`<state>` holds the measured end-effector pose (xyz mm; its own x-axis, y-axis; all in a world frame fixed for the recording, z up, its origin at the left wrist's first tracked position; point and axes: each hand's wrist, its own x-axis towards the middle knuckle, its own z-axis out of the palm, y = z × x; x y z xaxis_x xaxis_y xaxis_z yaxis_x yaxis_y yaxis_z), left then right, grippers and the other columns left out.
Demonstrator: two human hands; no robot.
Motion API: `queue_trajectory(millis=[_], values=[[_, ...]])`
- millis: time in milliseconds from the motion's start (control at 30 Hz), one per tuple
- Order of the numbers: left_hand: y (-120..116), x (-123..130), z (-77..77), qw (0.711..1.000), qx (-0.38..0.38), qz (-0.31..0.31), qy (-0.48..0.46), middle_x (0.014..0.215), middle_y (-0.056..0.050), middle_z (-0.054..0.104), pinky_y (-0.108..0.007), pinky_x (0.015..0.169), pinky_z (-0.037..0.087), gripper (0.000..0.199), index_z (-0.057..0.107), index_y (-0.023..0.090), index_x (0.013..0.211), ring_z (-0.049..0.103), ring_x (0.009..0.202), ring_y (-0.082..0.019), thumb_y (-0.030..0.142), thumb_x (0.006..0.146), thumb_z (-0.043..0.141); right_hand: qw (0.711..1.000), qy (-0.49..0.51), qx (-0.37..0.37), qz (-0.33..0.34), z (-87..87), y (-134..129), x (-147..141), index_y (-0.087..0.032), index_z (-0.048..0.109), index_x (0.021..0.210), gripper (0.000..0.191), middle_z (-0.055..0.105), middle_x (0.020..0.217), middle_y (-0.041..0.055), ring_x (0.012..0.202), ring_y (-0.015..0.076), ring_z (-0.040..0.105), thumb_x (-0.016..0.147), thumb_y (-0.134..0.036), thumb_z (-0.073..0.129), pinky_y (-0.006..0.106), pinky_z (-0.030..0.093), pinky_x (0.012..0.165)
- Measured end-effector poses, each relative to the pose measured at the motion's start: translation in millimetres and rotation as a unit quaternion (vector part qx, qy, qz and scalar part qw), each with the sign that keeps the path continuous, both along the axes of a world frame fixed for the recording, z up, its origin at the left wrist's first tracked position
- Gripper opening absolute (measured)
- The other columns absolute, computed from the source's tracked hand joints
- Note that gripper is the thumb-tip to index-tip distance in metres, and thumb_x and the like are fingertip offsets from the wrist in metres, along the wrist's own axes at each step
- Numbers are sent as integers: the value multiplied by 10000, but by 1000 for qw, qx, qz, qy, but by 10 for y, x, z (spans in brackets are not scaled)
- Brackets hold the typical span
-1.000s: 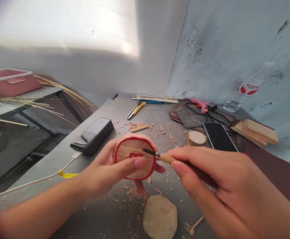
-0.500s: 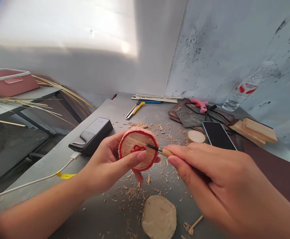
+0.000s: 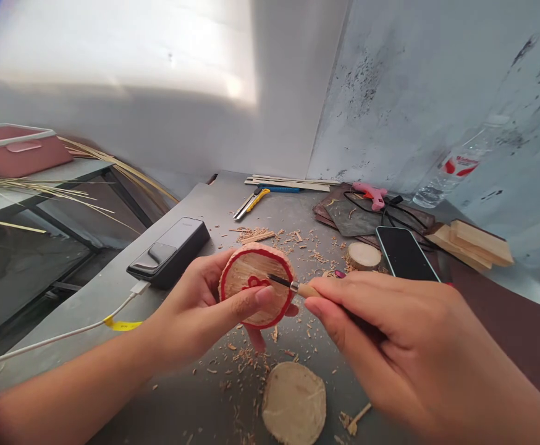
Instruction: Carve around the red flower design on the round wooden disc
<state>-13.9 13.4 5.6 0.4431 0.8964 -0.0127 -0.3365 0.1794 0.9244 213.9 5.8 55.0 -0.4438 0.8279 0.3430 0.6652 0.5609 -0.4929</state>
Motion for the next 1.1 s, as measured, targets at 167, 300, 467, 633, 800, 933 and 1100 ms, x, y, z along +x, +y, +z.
queue_trajectory(millis=[167, 300, 467, 633, 800, 933, 1100], values=[[-33, 22, -12, 999, 5, -38, 9, 927, -56, 735, -224, 606, 625, 340, 759, 180, 1143, 675, 813, -170, 346, 859, 847, 1000, 3, -20, 9, -24, -8, -78, -316, 813, 881, 233, 786, 822, -1, 657, 189, 695, 974, -456, 651, 306, 534, 565], [-24, 28, -24, 999, 5, -33, -10, 969, -62, 749, -233, 619, 638, 366, 748, 199, 1192, 682, 832, -171, 341, 869, 844, 999, 13, -43, -6, -13, -9, -82, -333, 821, 980, 251, 797, 900, -13, 733, 185, 714, 993, -477, 616, 295, 553, 601], [2, 32, -28, 1000, -1, -8, 3, 978, -86, 766, -235, 607, 641, 387, 714, 158, 1178, 692, 818, -171, 366, 876, 837, 998, -11, -47, -39, 40, -29, 5, -379, 828, 1006, 270, 808, 937, -26, 810, 212, 750, 975, -544, 617, 304, 578, 622], [3, 24, -26, 1000, 5, 14, 8, 956, -66, 752, -223, 610, 642, 376, 710, 137, 1149, 676, 763, -140, 327, 859, 854, 999, -22, -20, -39, 47, -34, 37, -406, 827, 985, 235, 807, 899, -38, 770, 205, 757, 957, -544, 639, 311, 580, 635], [-12, 29, -24, 1000, -6, 19, 5, 925, -60, 738, -228, 602, 648, 386, 698, 120, 1137, 680, 769, -147, 301, 842, 868, 999, -35, 10, -22, 22, -20, 46, -397, 812, 1021, 199, 810, 907, -62, 792, 183, 771, 972, -495, 646, 284, 580, 644], [-5, 35, -26, 1000, -1, 22, 4, 908, -48, 729, -229, 605, 654, 356, 709, 126, 1119, 681, 783, -149, 289, 844, 866, 997, -55, 45, 13, 0, -14, 88, -381, 782, 1055, 180, 822, 968, -88, 770, 146, 767, 1008, -399, 610, 247, 571, 632], [11, 32, -35, 999, 30, 26, 9, 957, -62, 745, -226, 614, 651, 343, 713, 121, 1136, 671, 749, -127, 301, 874, 840, 995, -73, 64, 14, -24, -14, 116, -365, 765, 1095, 194, 830, 1044, -100, 796, 146, 781, 1021, -373, 586, 238, 581, 645]])
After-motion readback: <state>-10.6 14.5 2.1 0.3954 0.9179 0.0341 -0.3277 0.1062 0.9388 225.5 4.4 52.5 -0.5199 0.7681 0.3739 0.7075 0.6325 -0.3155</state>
